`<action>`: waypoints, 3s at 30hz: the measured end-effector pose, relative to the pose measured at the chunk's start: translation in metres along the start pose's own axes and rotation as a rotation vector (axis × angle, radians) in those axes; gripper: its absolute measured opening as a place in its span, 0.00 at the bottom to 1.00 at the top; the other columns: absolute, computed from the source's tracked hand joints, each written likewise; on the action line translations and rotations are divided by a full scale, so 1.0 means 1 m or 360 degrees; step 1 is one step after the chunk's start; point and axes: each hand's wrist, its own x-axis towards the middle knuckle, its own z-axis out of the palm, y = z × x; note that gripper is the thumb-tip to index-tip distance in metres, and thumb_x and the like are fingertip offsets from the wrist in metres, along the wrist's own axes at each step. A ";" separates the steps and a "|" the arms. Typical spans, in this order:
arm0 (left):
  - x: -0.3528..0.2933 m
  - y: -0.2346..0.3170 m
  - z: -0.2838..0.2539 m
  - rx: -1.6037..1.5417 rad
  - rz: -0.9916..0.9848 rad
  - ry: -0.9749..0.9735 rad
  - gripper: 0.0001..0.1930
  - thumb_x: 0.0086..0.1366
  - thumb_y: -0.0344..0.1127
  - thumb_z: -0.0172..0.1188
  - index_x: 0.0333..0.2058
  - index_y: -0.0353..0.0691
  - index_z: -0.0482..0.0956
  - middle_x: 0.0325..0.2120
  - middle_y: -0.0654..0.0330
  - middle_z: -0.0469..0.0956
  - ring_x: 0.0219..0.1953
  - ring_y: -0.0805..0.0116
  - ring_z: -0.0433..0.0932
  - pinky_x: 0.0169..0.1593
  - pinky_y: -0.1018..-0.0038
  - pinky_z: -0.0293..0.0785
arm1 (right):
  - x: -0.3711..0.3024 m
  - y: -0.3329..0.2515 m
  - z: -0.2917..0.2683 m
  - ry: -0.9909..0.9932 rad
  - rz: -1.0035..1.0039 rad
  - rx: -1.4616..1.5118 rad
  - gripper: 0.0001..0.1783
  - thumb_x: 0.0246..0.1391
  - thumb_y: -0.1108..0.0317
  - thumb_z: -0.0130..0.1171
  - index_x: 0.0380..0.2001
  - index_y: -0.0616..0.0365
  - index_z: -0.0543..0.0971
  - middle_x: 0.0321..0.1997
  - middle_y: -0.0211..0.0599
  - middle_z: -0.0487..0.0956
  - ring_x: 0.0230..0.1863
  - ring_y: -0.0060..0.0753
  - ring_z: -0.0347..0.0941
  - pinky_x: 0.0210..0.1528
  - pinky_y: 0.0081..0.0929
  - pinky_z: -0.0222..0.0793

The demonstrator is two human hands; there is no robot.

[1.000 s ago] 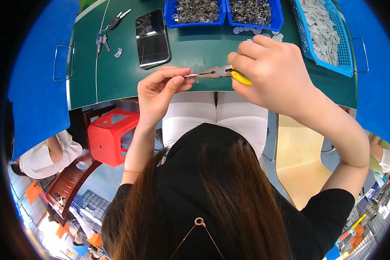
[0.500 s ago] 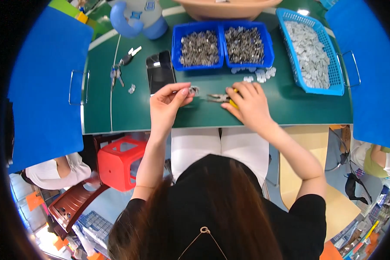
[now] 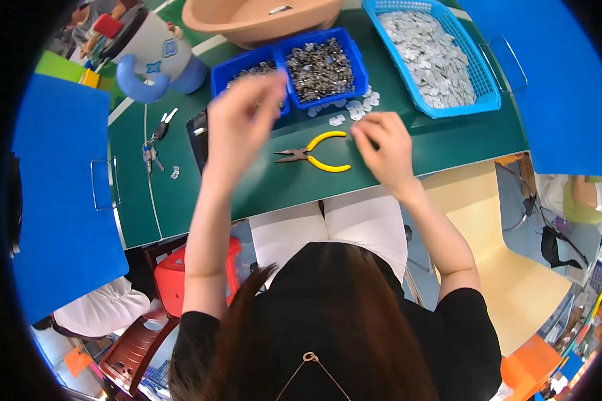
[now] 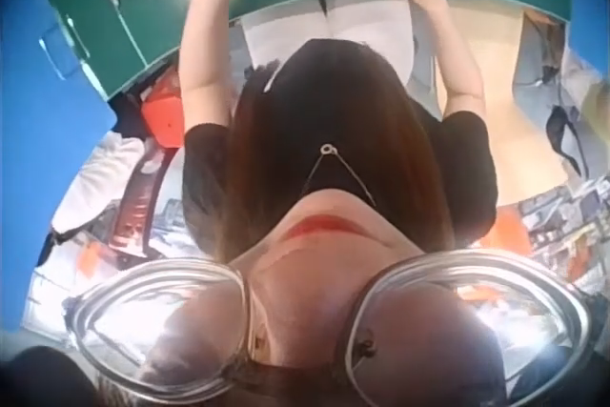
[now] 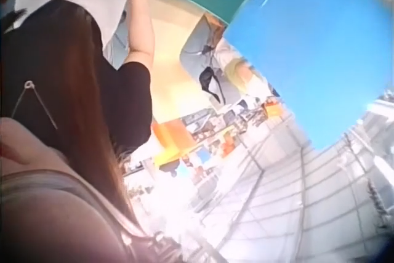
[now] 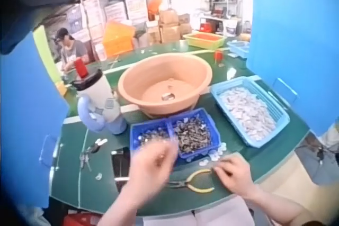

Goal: The person is using pliers to assemble small metal and plastic components into larger pieces.

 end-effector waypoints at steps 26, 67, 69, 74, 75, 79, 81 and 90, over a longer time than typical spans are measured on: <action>-0.083 0.005 0.033 -0.1525 -0.1025 0.0230 0.18 0.64 0.31 0.54 0.51 0.31 0.70 0.42 0.55 0.76 0.42 0.70 0.75 0.46 0.74 0.75 | 0.028 -0.059 0.026 0.0065 -0.0644 0.0209 0.12 0.36 0.78 0.64 0.30 0.59 0.81 0.28 0.34 0.76 0.25 0.33 0.73 0.24 0.23 0.67; 0.032 -0.089 -0.031 0.0710 0.0005 -0.0151 0.05 0.53 0.29 0.59 0.30 0.37 0.75 0.26 0.56 0.78 0.29 0.55 0.77 0.33 0.68 0.72 | 0.047 -0.026 0.001 -0.0418 0.0216 0.0252 0.05 0.48 0.74 0.59 0.30 0.62 0.80 0.29 0.35 0.77 0.28 0.23 0.70 0.31 0.18 0.64; 0.034 -0.087 -0.034 0.0646 -0.0059 -0.0103 0.05 0.54 0.29 0.59 0.30 0.37 0.75 0.24 0.56 0.78 0.27 0.58 0.77 0.33 0.70 0.71 | 0.041 -0.022 -0.002 -0.0408 0.0350 0.0213 0.05 0.48 0.74 0.59 0.30 0.62 0.80 0.29 0.35 0.77 0.29 0.24 0.71 0.31 0.19 0.64; 0.028 -0.084 -0.036 0.0506 -0.0146 -0.0058 0.05 0.56 0.28 0.59 0.31 0.35 0.75 0.26 0.58 0.78 0.29 0.70 0.77 0.36 0.76 0.72 | 0.065 -0.012 0.013 -0.0223 -0.0071 0.0028 0.07 0.46 0.75 0.59 0.31 0.60 0.80 0.31 0.37 0.77 0.33 0.33 0.72 0.35 0.23 0.66; 0.027 -0.082 -0.035 0.0411 -0.0169 0.0002 0.05 0.56 0.27 0.58 0.32 0.35 0.76 0.27 0.58 0.78 0.30 0.71 0.77 0.37 0.78 0.73 | 0.075 -0.008 0.020 -0.0202 -0.0224 -0.0108 0.09 0.46 0.74 0.59 0.33 0.60 0.79 0.33 0.38 0.77 0.36 0.36 0.72 0.38 0.26 0.67; -0.001 -0.052 -0.032 0.0077 -0.0143 0.0088 0.06 0.57 0.25 0.58 0.35 0.35 0.77 0.30 0.60 0.78 0.31 0.75 0.77 0.39 0.80 0.73 | 0.107 -0.001 0.042 -0.0356 -0.0393 -0.0389 0.13 0.44 0.74 0.58 0.37 0.58 0.78 0.38 0.39 0.75 0.43 0.41 0.70 0.44 0.32 0.66; -0.025 -0.038 -0.032 -0.0092 -0.0169 0.0096 0.07 0.56 0.23 0.59 0.36 0.34 0.78 0.31 0.61 0.77 0.33 0.77 0.76 0.38 0.81 0.72 | 0.116 0.001 0.053 -0.0522 -0.0476 -0.0473 0.15 0.43 0.74 0.57 0.39 0.58 0.77 0.40 0.40 0.74 0.45 0.42 0.68 0.47 0.35 0.64; -0.111 -0.013 -0.018 -0.0669 -0.0620 0.0194 0.05 0.54 0.24 0.62 0.31 0.30 0.79 0.31 0.59 0.76 0.31 0.76 0.76 0.36 0.82 0.72 | 0.128 0.017 0.054 -0.0634 -0.0301 -0.0119 0.06 0.46 0.74 0.57 0.30 0.62 0.76 0.27 0.40 0.75 0.31 0.37 0.72 0.36 0.29 0.67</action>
